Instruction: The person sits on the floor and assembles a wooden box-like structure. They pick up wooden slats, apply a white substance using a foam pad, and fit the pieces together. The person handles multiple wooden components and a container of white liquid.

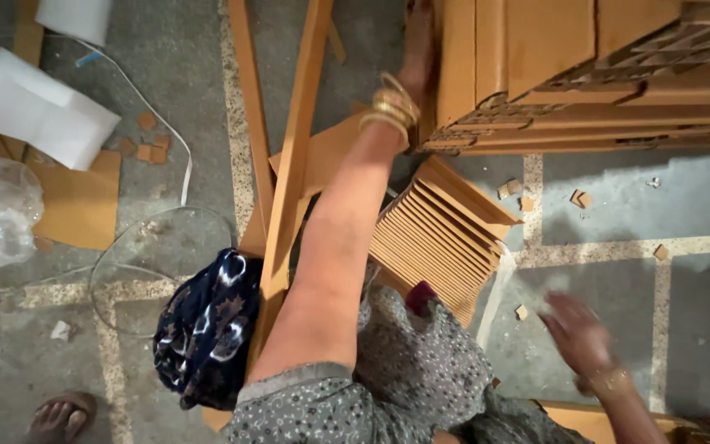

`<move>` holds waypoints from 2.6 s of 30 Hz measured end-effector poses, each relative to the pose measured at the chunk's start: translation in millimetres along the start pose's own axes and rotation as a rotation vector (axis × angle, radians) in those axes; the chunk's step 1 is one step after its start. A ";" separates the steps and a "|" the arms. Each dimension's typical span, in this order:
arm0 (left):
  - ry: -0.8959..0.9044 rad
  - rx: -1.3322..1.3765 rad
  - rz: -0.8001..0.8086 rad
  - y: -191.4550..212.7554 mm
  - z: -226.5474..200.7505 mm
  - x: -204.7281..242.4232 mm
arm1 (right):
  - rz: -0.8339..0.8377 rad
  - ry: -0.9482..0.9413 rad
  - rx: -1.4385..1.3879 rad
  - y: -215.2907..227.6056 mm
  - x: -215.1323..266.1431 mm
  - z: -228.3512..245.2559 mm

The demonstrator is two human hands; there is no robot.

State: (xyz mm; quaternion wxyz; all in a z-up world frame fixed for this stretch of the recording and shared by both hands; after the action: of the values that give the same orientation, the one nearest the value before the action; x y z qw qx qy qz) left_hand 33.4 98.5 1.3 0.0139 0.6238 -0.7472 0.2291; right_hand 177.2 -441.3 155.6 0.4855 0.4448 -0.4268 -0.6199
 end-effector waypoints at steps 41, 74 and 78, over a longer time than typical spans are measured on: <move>-0.381 -0.175 0.239 5.6 -49.6 -5.7 | 0.634 0.684 1.285 -76.6 -341.8 273.2; -0.634 -0.127 0.170 -88.6 -301.6 272.9 | -0.545 0.562 1.451 311.4 -317.7 342.2; -0.618 0.006 0.226 -95.3 -336.6 309.6 | -0.523 0.676 1.448 307.6 -296.6 340.0</move>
State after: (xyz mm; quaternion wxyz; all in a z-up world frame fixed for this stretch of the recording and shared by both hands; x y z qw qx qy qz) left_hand -34.9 -78.2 428.3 -0.2408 0.5771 -0.7797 0.0316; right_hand -43.4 -167.7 573.5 0.0226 0.8929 -0.4336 -0.1189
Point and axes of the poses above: each hand's wrist, its own x-axis away from the middle knuckle, its own y-axis out of the back of the hand, z = x × y, the point moved 7 cm from there along -x, towards the middle knuckle, and after that the axes turned 15 degrees about -z, right-handed, at the moved point
